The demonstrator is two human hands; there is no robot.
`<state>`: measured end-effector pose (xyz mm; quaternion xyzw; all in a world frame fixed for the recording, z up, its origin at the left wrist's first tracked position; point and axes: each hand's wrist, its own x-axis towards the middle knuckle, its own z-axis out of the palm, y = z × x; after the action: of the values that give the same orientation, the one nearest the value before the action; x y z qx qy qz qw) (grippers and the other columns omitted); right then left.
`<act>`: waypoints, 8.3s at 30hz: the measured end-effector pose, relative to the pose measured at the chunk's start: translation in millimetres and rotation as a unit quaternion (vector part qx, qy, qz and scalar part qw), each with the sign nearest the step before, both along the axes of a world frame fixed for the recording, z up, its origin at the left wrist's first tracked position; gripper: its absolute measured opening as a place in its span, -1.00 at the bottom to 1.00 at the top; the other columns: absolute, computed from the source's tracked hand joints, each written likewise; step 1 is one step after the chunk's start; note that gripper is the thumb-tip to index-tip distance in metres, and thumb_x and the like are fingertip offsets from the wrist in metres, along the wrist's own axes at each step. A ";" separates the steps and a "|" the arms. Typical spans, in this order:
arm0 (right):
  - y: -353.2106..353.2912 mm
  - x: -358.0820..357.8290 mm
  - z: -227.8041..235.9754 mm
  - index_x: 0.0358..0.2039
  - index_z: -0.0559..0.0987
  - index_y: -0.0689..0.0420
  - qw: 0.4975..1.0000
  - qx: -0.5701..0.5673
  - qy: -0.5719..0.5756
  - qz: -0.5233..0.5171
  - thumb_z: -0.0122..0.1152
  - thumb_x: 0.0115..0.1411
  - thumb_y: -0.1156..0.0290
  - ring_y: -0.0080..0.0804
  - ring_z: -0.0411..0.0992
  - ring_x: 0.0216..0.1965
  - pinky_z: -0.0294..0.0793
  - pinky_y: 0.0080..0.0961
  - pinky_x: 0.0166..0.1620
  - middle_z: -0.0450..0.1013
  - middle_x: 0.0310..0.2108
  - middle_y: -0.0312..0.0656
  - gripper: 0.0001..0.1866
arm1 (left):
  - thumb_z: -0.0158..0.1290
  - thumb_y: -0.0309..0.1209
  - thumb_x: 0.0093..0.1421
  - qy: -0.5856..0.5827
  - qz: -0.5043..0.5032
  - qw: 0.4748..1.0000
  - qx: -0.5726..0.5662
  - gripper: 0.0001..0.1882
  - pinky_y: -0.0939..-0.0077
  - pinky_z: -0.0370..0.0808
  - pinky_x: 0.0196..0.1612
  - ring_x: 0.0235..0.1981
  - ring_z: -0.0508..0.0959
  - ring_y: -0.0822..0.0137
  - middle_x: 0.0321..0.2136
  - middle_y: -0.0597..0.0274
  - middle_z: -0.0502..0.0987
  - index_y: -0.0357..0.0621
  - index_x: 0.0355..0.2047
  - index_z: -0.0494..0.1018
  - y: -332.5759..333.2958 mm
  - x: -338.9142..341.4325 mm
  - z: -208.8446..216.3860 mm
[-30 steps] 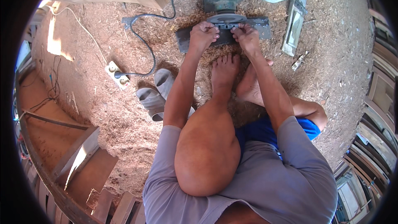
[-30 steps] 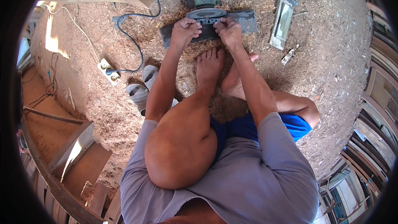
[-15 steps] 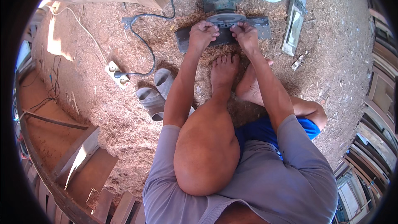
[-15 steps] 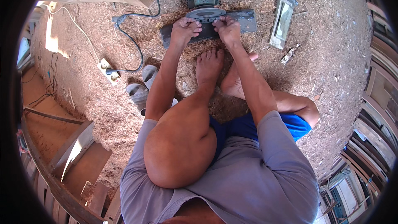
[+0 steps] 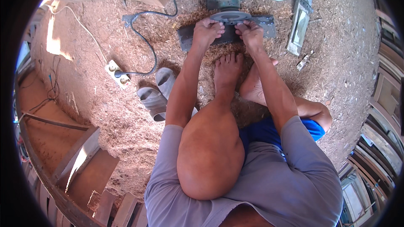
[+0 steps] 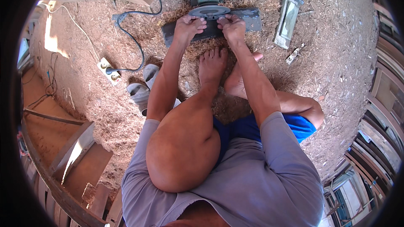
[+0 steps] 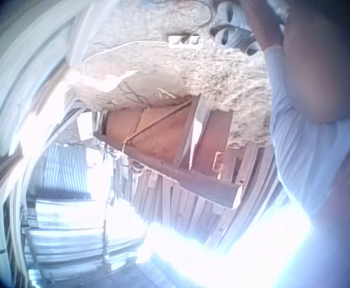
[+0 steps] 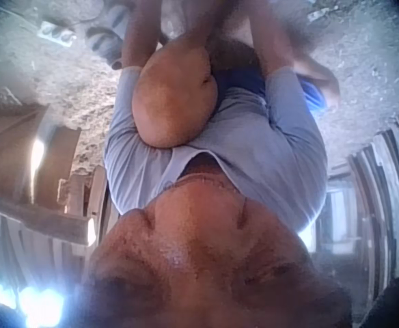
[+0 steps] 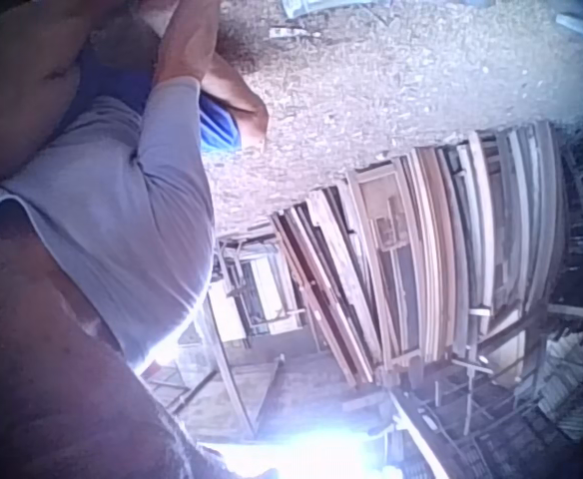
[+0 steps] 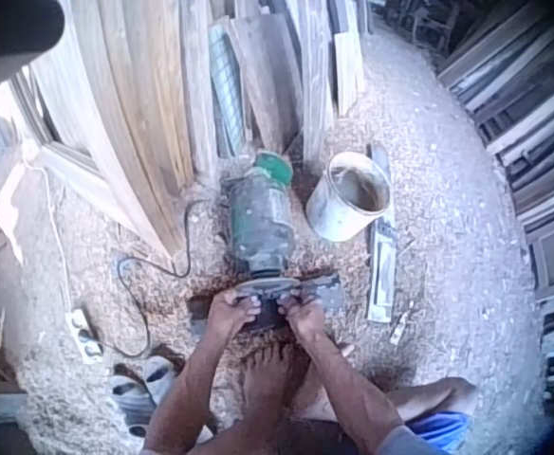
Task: The person sharpens small metal hinge parts using a bench grinder, dipping the metal into a bucket of water to cool it down between grinding sessions.
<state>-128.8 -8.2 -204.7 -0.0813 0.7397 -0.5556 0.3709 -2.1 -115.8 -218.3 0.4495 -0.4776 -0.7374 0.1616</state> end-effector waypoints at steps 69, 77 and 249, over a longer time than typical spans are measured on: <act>-16.1 20.5 4.2 -0.21 0.51 0.29 1.000 0.012 0.015 0.003 0.25 0.14 0.43 -0.54 0.55 -0.46 0.37 -0.70 -0.55 0.58 -0.40 -0.15 -0.75 | 0.01 -0.56 0.20 0.041 0.076 0.996 0.020 -0.88 0.55 0.60 -0.48 -0.47 0.64 0.26 -0.43 -0.01 0.56 -0.38 -0.27 0.37 -2.6 13.4 -5.6; -20.7 23.4 0.9 -0.32 0.51 0.38 1.000 -0.018 0.012 -0.016 0.27 0.06 0.58 -0.48 0.52 -0.52 0.45 -0.66 -0.48 0.56 -0.46 -0.06 -0.82 | 0.01 -0.56 0.20 0.045 0.085 0.995 0.022 -0.89 0.55 0.60 -0.47 -0.48 0.63 0.28 -0.42 -0.01 0.56 -0.37 -0.28 0.38 -4.3 18.0 -5.1; 57.2 77.3 99.7 -0.08 0.47 0.22 0.903 -0.221 -0.326 0.169 0.05 0.29 0.45 -0.63 0.37 -0.28 0.36 -0.68 -0.21 0.47 -0.23 -0.29 -0.78 | 0.25 -0.16 0.04 0.423 -0.116 0.874 0.210 -0.33 0.24 0.50 -0.03 -0.05 0.52 0.07 0.05 -0.15 0.40 -0.34 0.06 0.34 49.4 62.8 83.5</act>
<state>-51.6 49.0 -105.0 -0.0993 0.4108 -0.6292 0.6523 60.7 -66.4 -134.8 0.0596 -0.2461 -0.9536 0.1628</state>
